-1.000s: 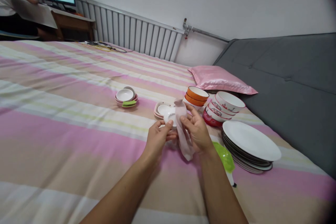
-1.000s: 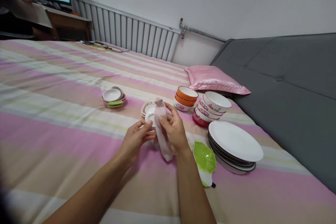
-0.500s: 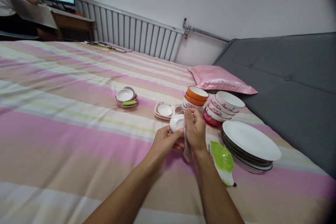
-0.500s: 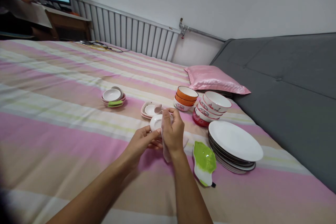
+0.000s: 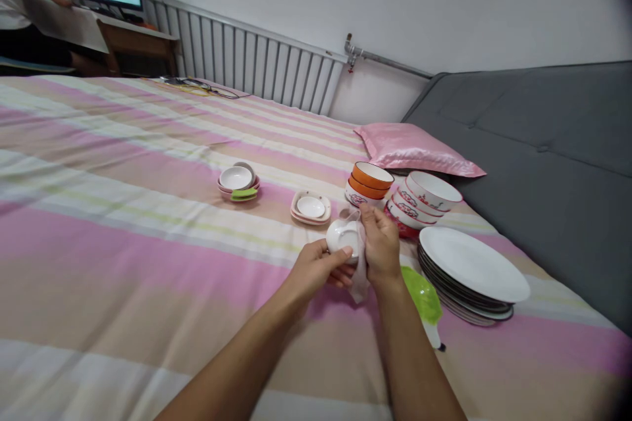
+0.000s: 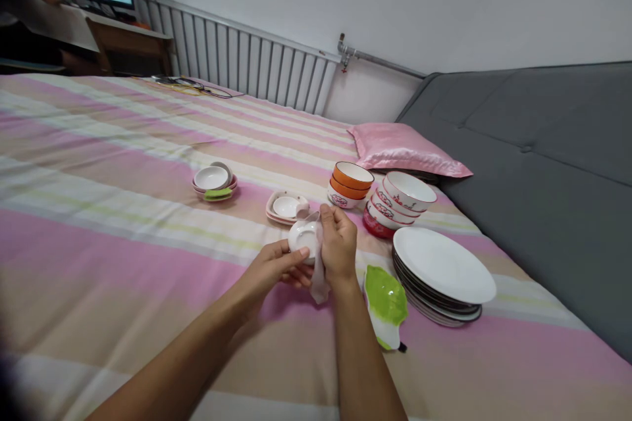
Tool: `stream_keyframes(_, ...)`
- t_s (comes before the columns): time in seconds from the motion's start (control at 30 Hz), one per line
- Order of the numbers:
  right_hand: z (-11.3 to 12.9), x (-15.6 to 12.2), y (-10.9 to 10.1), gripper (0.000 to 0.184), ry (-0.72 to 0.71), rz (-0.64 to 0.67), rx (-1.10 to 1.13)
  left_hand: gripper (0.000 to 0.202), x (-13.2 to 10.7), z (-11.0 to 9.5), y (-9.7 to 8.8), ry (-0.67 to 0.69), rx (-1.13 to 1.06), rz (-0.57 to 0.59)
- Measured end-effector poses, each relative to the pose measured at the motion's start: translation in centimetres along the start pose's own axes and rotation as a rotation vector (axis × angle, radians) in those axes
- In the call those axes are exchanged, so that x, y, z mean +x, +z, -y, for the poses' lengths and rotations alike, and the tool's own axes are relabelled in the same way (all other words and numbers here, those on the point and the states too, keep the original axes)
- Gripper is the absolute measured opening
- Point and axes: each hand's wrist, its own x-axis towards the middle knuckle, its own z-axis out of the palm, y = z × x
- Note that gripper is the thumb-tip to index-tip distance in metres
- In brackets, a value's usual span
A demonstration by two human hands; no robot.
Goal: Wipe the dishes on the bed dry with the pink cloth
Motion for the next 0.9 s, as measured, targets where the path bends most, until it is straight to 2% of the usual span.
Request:
stream_keyframes(0.17, 0.2, 0.1, -0.2, 0.032, 0.124, 0.051, 0.161, 0.025, 0.1, 0.0, -0.4, -0.019, -0.012, 0.044)
stream_keyframes(0.43, 0.3, 0.2, -0.4, 0.032, 0.157, 0.066, 0.234, 0.024, -0.1, -0.4, -0.5, -0.043, -0.077, 0.054)
stream_keyframes(0.63, 0.6, -0.1, -0.1, 0.032, 0.212, 0.104, 0.319, 0.03, 0.1, -0.6, -0.8, -0.074, -0.226, 0.071)
stream_keyframes(0.77, 0.9, -0.2, 0.1, 0.033, 0.254, 0.096, 0.364, 0.03, 0.2, -0.9, -1.1, -0.141, -0.341, 0.076)
stream_keyframes(0.9, 0.9, -0.2, 0.1, 0.033, 0.278, 0.085, 0.407, 0.029, 0.3, -1.2, -1.3, -0.15, -0.416, 0.087)
